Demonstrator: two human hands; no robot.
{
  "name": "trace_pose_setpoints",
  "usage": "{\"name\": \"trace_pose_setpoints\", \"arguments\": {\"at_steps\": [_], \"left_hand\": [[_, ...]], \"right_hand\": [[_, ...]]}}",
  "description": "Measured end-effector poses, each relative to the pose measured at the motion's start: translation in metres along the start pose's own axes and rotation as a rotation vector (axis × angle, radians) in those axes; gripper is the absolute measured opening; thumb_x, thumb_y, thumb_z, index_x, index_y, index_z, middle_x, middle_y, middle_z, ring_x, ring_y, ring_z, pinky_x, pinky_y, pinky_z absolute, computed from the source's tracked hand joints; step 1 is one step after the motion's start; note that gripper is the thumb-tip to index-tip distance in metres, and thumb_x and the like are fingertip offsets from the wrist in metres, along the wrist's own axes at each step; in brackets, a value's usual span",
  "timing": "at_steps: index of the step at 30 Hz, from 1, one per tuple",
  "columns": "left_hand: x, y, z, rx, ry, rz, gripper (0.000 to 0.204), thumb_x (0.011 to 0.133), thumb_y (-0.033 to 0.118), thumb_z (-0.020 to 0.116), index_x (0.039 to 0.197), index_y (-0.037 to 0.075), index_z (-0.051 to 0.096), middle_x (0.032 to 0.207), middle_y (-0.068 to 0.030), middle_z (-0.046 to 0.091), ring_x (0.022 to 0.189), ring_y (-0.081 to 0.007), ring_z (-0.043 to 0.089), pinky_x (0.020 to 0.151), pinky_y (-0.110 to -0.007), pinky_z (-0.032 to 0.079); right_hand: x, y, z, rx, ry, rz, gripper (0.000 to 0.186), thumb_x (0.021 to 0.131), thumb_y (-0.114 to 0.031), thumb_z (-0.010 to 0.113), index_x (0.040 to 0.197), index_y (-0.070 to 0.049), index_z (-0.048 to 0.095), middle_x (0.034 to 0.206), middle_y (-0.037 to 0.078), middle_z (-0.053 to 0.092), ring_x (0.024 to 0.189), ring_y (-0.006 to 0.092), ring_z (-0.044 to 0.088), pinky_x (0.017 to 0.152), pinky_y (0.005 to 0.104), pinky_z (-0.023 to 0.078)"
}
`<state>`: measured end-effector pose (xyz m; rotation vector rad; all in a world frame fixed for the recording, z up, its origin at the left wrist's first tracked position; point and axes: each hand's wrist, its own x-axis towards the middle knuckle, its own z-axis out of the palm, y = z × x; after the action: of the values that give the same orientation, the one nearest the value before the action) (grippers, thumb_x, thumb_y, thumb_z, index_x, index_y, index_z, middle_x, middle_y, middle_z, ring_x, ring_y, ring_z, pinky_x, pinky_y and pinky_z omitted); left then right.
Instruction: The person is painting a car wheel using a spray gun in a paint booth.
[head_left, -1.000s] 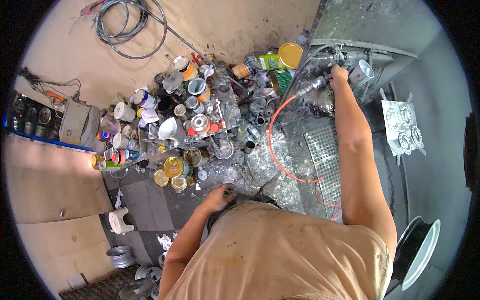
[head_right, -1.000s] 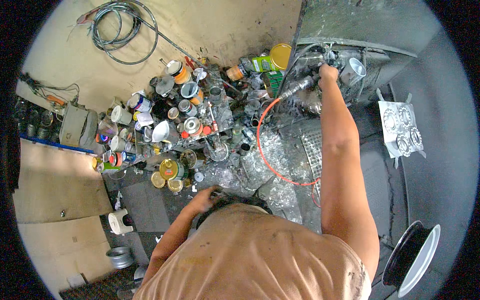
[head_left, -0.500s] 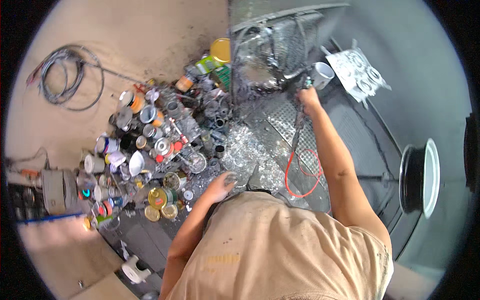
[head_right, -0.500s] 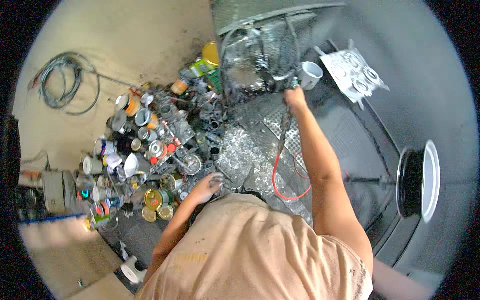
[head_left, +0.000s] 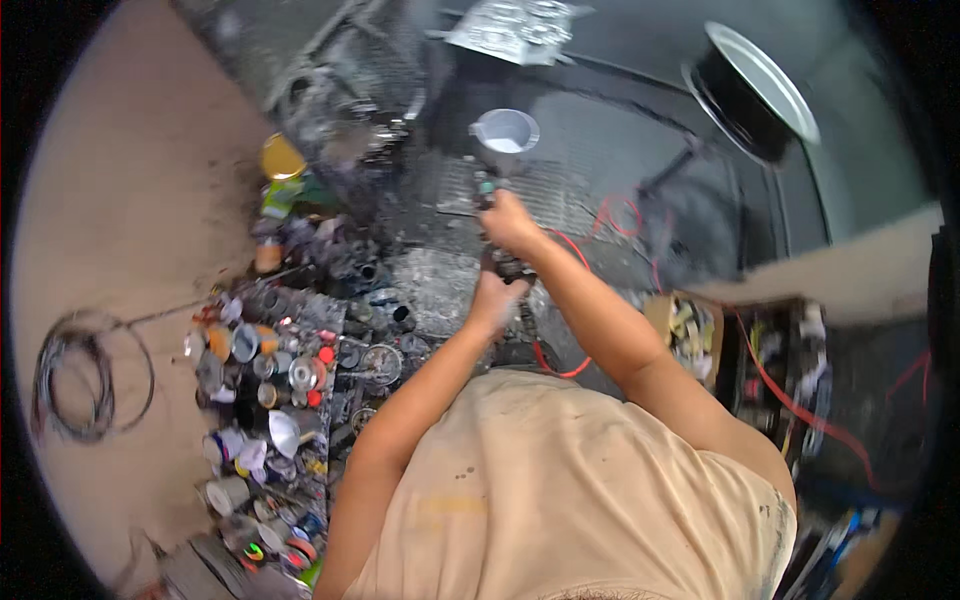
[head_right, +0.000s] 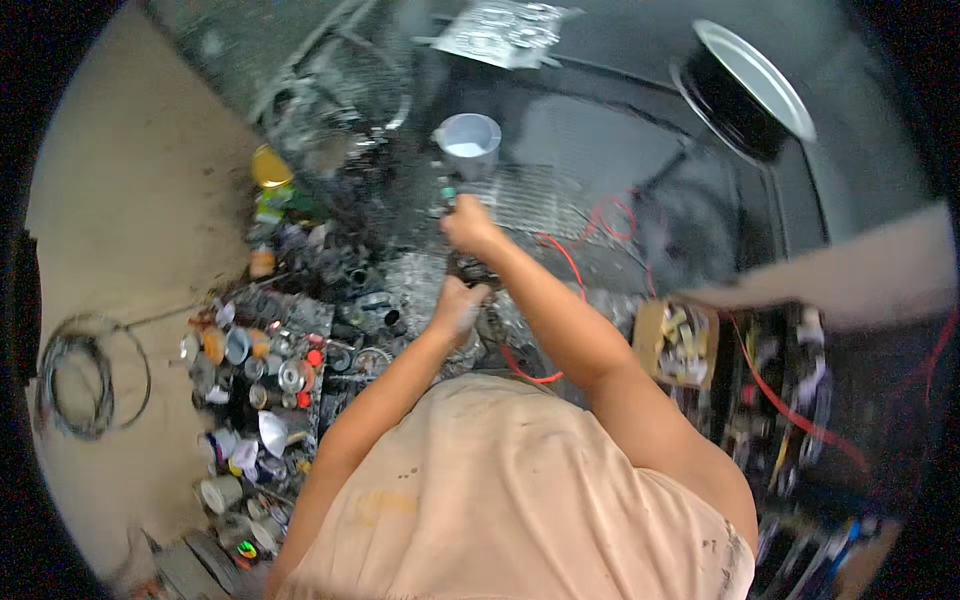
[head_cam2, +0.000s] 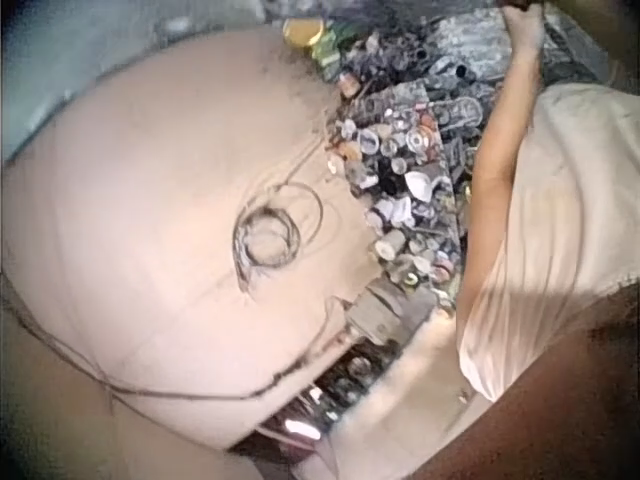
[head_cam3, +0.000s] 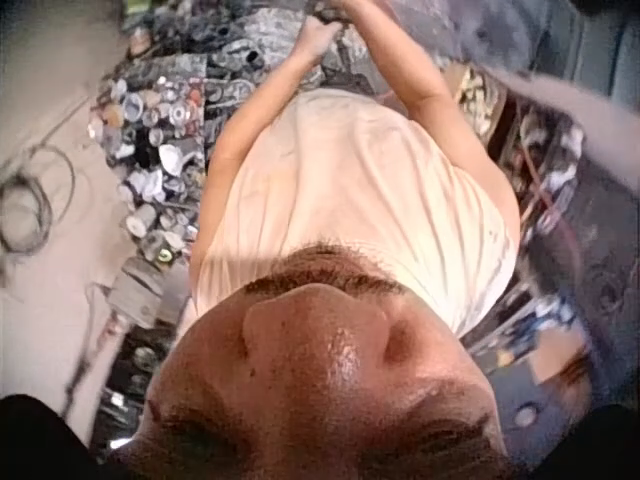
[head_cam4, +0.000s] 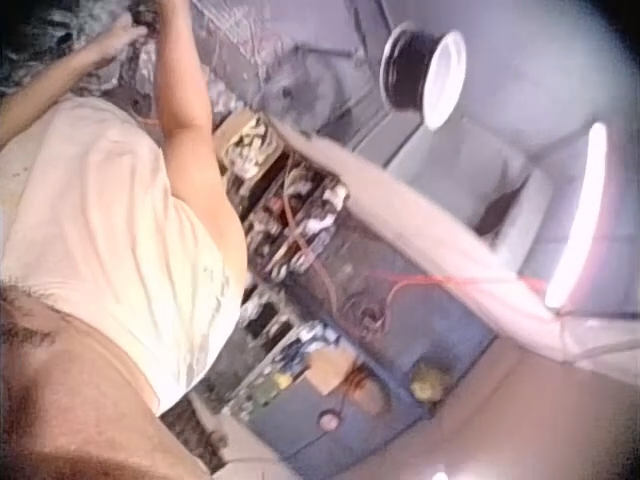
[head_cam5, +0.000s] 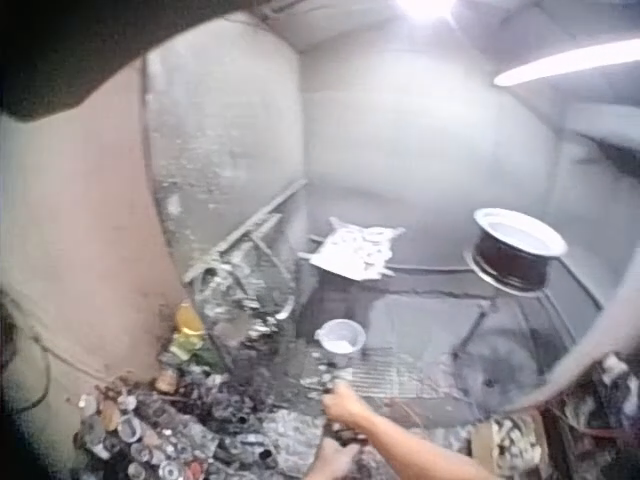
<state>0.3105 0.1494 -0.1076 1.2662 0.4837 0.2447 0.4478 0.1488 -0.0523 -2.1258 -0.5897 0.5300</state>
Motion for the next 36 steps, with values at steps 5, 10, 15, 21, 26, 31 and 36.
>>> {"name": "trace_pose_setpoints", "arguments": {"at_steps": [5, 10, 15, 21, 26, 31, 36], "left_hand": [[-0.062, -0.024, -0.006, 0.433, 0.133, 0.020, 0.047, 0.090, 0.005, 0.066, 0.134, -0.003, 0.051, 0.124, -0.0159, 0.065, 0.110, -0.0289, 0.063, 0.097, -0.041, 0.048], [-0.097, -0.042, 0.011, -0.016, 0.076, 0.007, 0.047, 0.092, -0.002, 0.063, 0.136, 0.001, 0.047, 0.108, -0.0045, 0.062, 0.075, -0.0100, 0.054, 0.061, -0.026, 0.043], [-0.100, -0.071, 0.022, 0.049, 0.172, -0.083, 0.071, 0.090, 0.001, 0.066, 0.151, 0.001, 0.031, 0.098, -0.0072, 0.061, 0.076, -0.0165, 0.055, 0.064, -0.034, 0.047], [-0.097, -0.065, 0.060, 0.080, 0.229, -0.092, 0.063, 0.090, 0.000, 0.065, 0.146, 0.001, 0.036, 0.092, -0.0071, 0.060, 0.068, -0.0156, 0.054, 0.055, -0.035, 0.047], [-0.072, -0.063, 0.107, 0.133, 0.290, -0.099, 0.078, 0.091, 0.000, 0.063, 0.158, 0.007, 0.024, 0.085, -0.0045, 0.058, 0.069, -0.0143, 0.052, 0.055, -0.032, 0.043], [-0.040, -0.081, 0.168, 0.082, 0.405, 0.037, 0.056, 0.090, 0.003, 0.066, 0.141, 0.005, 0.043, 0.079, -0.0038, 0.056, 0.059, -0.0144, 0.050, 0.050, -0.030, 0.041], [-0.027, -0.070, 0.263, 0.082, 0.500, 0.022, 0.016, 0.092, 0.003, 0.060, 0.105, 0.008, 0.053, 0.077, -0.0011, 0.051, 0.057, -0.0125, 0.046, 0.049, -0.029, 0.040]], "right_hand": [[-0.069, 0.002, 0.018, 0.124, -0.039, 0.039, 0.030, 0.074, -0.023, 0.071, 0.080, 0.007, 0.068, 0.077, 0.023, 0.069, 0.077, 0.0338, 0.070, 0.069, 0.0471, 0.055], [-0.125, 0.043, 0.006, 0.092, 0.003, -0.166, 0.075, 0.072, -0.044, 0.083, 0.126, 0.003, 0.059, 0.119, 0.028, 0.066, 0.113, 0.0418, 0.064, 0.095, 0.0459, 0.051], [-0.169, 0.137, -0.048, -0.014, 0.065, 0.025, 0.099, 0.081, -0.063, 0.069, 0.142, 0.011, 0.045, 0.133, 0.035, 0.057, 0.126, 0.0447, 0.056, 0.108, 0.0431, 0.043], [-0.235, 0.276, -0.147, -0.001, 0.194, 0.445, 0.110, 0.082, -0.078, 0.057, 0.148, 0.008, 0.039, 0.145, 0.035, 0.046, 0.136, 0.0447, 0.047, 0.115, 0.0439, 0.037], [-0.281, 0.406, -0.277, 0.173, 0.204, 0.626, 0.113, 0.081, -0.082, 0.056, 0.148, 0.007, 0.040, 0.149, 0.033, 0.043, 0.138, 0.0444, 0.046, 0.116, 0.0444, 0.036], [-0.313, 0.556, -0.451, 0.387, 0.598, 0.800, 0.113, 0.076, -0.079, 0.063, 0.151, 0.002, 0.040, 0.156, 0.031, 0.036, 0.142, 0.0437, 0.040, 0.116, 0.0459, 0.035], [-0.335, 0.648, -0.596, -0.020, 1.064, 1.137, 0.110, 0.074, -0.075, 0.071, 0.158, -0.016, 0.032, 0.158, 0.030, 0.030, 0.145, 0.0482, 0.032, 0.118, 0.0500, 0.033]]}}
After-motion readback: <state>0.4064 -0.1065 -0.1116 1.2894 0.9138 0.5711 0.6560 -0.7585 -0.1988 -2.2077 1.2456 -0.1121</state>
